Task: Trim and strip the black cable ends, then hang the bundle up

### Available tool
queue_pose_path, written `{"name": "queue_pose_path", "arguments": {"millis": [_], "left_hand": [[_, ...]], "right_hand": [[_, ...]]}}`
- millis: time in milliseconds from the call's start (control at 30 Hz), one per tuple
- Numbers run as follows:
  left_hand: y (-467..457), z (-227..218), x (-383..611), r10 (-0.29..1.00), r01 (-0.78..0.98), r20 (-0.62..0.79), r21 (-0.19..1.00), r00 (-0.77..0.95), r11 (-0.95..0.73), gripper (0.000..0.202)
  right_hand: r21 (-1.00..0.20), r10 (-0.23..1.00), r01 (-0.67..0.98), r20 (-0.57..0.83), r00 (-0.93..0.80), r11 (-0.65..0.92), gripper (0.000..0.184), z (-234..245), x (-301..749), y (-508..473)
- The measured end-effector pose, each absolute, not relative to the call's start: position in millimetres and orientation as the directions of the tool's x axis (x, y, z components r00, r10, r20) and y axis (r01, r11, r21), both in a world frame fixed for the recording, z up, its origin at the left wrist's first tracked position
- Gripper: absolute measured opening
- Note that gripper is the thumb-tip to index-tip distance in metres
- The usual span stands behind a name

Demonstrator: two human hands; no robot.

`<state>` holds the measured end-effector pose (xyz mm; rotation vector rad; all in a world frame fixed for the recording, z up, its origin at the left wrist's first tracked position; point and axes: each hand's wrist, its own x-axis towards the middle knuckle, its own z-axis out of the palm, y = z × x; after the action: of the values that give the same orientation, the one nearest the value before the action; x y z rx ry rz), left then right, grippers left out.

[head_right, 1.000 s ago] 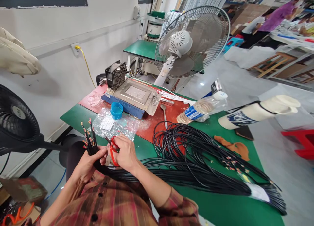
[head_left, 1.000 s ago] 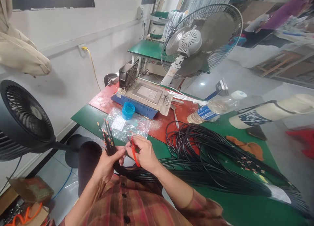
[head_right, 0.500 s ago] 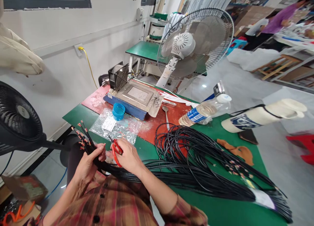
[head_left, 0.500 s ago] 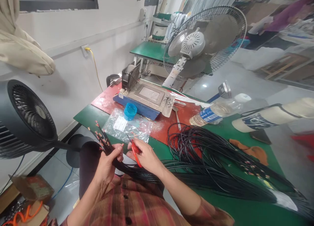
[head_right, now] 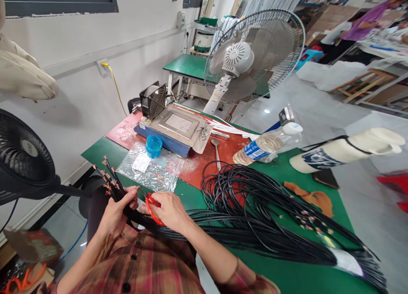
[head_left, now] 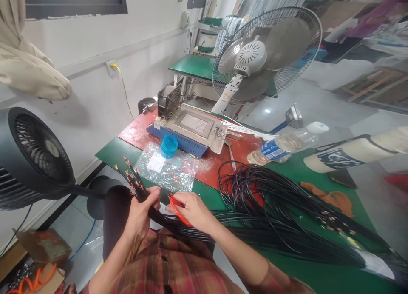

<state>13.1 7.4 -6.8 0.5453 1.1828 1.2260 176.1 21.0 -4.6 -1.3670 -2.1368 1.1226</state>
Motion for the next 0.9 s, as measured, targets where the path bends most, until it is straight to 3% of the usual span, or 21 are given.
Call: {"name": "queue_pose_path", "arguments": {"millis": [200, 600, 733, 900], "left_hand": [[11.8, -5.4, 16.2, 0.904, -0.423, -0.409, 0.846, -0.124, 0.325, 0.022], [24.4, -8.3, 16.7, 0.913, -0.420, -0.401, 0.843, -0.075, 0.336, 0.020], [25.9, -8.2, 13.5, 0.912, -0.461, -0.409, 0.815, -0.027, 0.352, 0.028], [19.9, -2.2, 11.7, 0.906, -0.438, -0.422, 0.818, -0.019, 0.372, 0.033]], "right_hand": [[-0.737, 0.895, 0.630, -0.078, -0.438, 0.244, 0.041, -5.2, 178.1, 23.5], [-0.905, 0.897, 0.425, -0.166, -0.410, 0.027, 0.047, -13.2, 177.7, 33.7], [-0.957, 0.911, 0.190, -0.272, -0.309, -0.221, 0.044, -15.7, 175.1, 41.8], [-0.889, 0.865, -0.142, -0.370, -0.338, -0.436, 0.046, -10.5, 159.7, 52.5]]}}
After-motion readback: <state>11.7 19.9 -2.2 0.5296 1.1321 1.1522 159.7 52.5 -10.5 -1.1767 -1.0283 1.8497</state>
